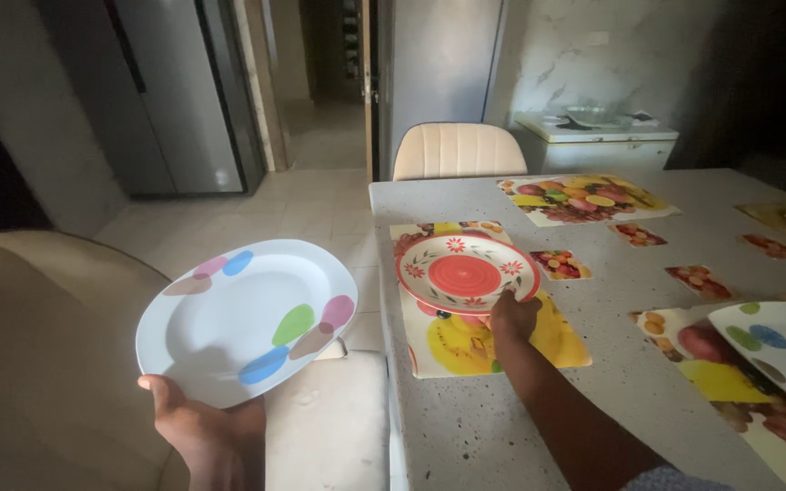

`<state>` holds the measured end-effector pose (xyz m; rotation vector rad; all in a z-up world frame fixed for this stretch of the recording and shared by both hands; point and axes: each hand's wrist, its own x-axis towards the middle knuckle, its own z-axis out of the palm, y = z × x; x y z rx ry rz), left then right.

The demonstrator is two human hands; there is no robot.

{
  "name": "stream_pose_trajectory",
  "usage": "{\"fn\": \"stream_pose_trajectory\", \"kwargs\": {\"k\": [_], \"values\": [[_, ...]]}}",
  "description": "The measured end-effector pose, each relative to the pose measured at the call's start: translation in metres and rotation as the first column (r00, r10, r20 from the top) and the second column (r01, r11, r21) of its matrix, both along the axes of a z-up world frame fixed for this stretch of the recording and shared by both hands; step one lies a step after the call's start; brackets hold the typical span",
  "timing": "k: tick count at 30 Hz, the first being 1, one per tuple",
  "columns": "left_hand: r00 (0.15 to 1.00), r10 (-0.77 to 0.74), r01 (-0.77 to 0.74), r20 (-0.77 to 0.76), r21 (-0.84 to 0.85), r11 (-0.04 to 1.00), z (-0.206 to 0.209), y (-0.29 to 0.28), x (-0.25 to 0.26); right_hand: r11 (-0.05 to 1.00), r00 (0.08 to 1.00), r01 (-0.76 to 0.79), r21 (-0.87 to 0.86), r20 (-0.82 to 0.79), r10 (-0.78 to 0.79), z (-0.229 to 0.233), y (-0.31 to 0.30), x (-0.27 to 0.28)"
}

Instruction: Set the dining table with plates and cutlery.

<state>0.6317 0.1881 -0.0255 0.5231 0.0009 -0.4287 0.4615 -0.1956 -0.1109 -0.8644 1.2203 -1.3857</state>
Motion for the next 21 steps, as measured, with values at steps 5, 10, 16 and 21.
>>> {"fn": "stream_pose_trajectory", "kwargs": {"k": [5,10,16,21], "values": [[0.963,0.078,-0.062,0.257,-0.069,0.996,-0.009,0.012,-0.008,0.989,0.914,0.115,-0.093,-0.379,-0.142,-0.047,-0.049,0.003],[0.993,0.08,-0.079,0.084,-0.018,0.997,-0.011,0.027,-0.002,0.982,0.882,0.14,-0.125,-0.434,-0.181,-0.052,-0.061,0.006],[0.993,0.052,-0.047,0.11,-0.044,0.998,-0.024,0.052,0.028,0.969,0.789,0.223,-0.109,-0.564,-0.245,-0.086,-0.124,0.008],[0.992,0.085,-0.075,0.09,-0.11,0.991,-0.022,0.091,0.058,0.947,0.707,0.303,-0.109,-0.641,-0.3,-0.108,-0.169,0.009]]}}
